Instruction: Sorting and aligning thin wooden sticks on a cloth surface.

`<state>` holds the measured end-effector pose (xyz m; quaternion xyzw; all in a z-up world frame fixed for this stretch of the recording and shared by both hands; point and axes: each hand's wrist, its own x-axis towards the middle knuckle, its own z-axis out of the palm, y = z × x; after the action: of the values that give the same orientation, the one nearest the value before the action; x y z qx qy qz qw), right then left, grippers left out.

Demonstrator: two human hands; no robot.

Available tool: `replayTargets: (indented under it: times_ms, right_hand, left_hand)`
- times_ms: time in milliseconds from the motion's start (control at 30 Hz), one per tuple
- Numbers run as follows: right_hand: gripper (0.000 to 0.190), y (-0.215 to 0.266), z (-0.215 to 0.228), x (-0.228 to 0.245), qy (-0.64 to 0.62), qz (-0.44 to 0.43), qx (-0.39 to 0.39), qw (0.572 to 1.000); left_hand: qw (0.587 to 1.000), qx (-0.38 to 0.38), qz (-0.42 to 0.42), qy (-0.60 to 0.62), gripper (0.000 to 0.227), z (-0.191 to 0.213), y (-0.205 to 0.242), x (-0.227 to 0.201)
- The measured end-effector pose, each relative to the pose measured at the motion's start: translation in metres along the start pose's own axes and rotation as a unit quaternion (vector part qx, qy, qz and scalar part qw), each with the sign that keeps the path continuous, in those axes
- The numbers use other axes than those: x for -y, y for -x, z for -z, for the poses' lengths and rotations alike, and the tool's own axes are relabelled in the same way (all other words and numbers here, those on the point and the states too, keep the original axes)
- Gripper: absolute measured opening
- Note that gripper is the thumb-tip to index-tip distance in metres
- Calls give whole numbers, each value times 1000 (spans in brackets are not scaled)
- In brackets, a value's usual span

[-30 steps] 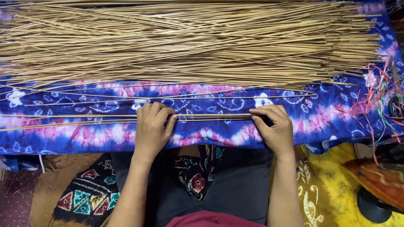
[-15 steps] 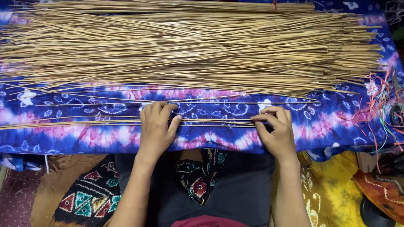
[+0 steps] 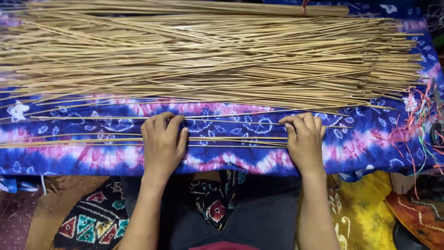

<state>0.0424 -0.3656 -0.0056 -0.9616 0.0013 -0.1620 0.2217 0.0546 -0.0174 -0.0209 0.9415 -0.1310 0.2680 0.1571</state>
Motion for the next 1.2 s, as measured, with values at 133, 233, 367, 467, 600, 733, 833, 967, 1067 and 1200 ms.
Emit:
replayTargets:
  times_ms: [133,233,367,467,600,733,833,967,1067,1200]
  right_hand:
    - [10,0,-2,2,20,8,-11,1000]
    - [9,2,-2,2,32,14,-12,999]
    - [11,1,1,-1,-28,33,-40,998]
    - [16,7,3,-1,-65,58,-75,993]
    - [20,11,3,-2,-84,103,-136,982]
    - [21,14,7,7,-40,137,-166,976]
    - [28,20,9,7,-11,144,-173,974]
    - [31,31,-8,32,112,203,-186,955]
    - [39,46,-22,87,89,273,-136,948]
    - [55,47,-22,51,42,281,-124,951]
  left_hand:
    - [1000,-3,6,3,26,-5,0,0]
    - [1000,-4,6,-6,24,-4,1,0]
    - [1000,-13,1,-2,27,-4,-1,1]
    - [998,-54,-13,-9,27,-4,1,3]
    - [989,-143,-11,-46,12,-14,9,14]
    - [981,-188,-4,-40,16,-9,18,22]
    - [970,-211,-49,-112,37,16,21,26]
    - [981,-170,-52,-78,29,25,32,20]
    - [984,-152,-87,-28,24,24,33,-27]
    - [981,-173,-73,-40,25,26,54,-1]
